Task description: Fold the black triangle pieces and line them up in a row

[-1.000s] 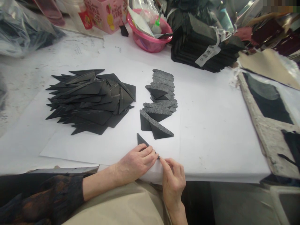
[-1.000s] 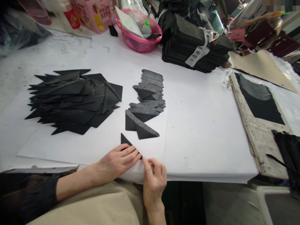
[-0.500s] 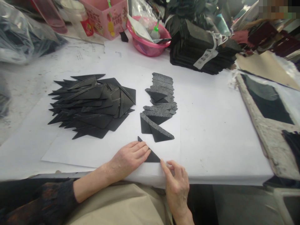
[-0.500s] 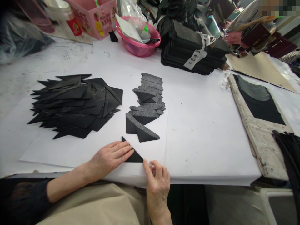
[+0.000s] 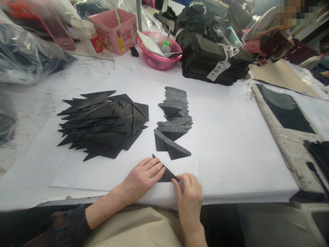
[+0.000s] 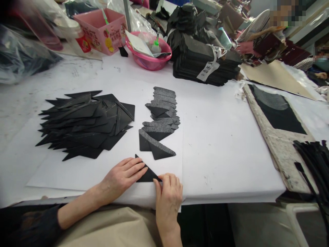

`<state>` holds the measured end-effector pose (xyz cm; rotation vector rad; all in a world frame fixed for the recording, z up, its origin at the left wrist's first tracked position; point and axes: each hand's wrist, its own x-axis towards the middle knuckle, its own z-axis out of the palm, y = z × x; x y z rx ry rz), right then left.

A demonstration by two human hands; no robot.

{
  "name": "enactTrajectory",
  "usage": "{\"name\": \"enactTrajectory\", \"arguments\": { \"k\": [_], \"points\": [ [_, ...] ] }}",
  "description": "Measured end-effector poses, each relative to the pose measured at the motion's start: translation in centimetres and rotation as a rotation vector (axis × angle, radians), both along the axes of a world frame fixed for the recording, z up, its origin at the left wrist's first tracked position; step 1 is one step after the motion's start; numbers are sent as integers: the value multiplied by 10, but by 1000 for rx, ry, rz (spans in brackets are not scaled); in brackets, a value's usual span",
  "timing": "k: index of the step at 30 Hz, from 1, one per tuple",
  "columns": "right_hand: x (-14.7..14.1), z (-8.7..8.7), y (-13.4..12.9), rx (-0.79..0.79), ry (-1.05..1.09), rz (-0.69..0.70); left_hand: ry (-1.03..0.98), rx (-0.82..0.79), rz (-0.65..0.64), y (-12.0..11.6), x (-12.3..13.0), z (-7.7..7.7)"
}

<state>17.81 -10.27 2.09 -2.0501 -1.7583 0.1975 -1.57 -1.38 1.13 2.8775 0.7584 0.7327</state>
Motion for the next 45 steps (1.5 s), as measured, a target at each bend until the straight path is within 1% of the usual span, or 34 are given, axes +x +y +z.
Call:
{"name": "enactTrajectory", "arguments": {
  "k": [3, 6, 9, 16, 18, 20, 26, 30, 33, 36, 42, 45],
  "points": [
    [-1, 1, 3, -50, 51, -9, -11, -27, 1, 0, -1, 0],
    [1, 2, 2, -48, 103, -13, -23, -59, 16, 0, -1, -1],
    [1, 3, 1, -50, 197, -54, -41, -82, 29, 0, -2, -1],
    [2, 11, 3, -107, 694, -212, -153, -122, 99, 0, -4, 3],
    [2, 13, 5, -109, 789, -233, -197, -131, 133, 0, -2, 5],
    [2, 13, 6, -103, 849, -249, -227, -161, 134, 2, 2, 8],
    [2, 14, 5, -113, 983, -290, -248, -397, -21, 8, 23, 18],
    [4, 18, 7, -148, 1099, -315, -254, -657, -63, 8, 31, 22],
    [5, 21, 10, -187, 1152, -292, -221, -836, -38, 5, 32, 24],
    [5, 22, 12, -193, 1192, -290, -196, -948, -1, 3, 29, 26],
    [10, 21, 16, -164, 1295, -392, -180, -1081, 77, 8, 16, 32],
    [14, 18, 16, -151, 1366, -418, -162, -1152, 146, 11, 7, 34]
  ]
}}
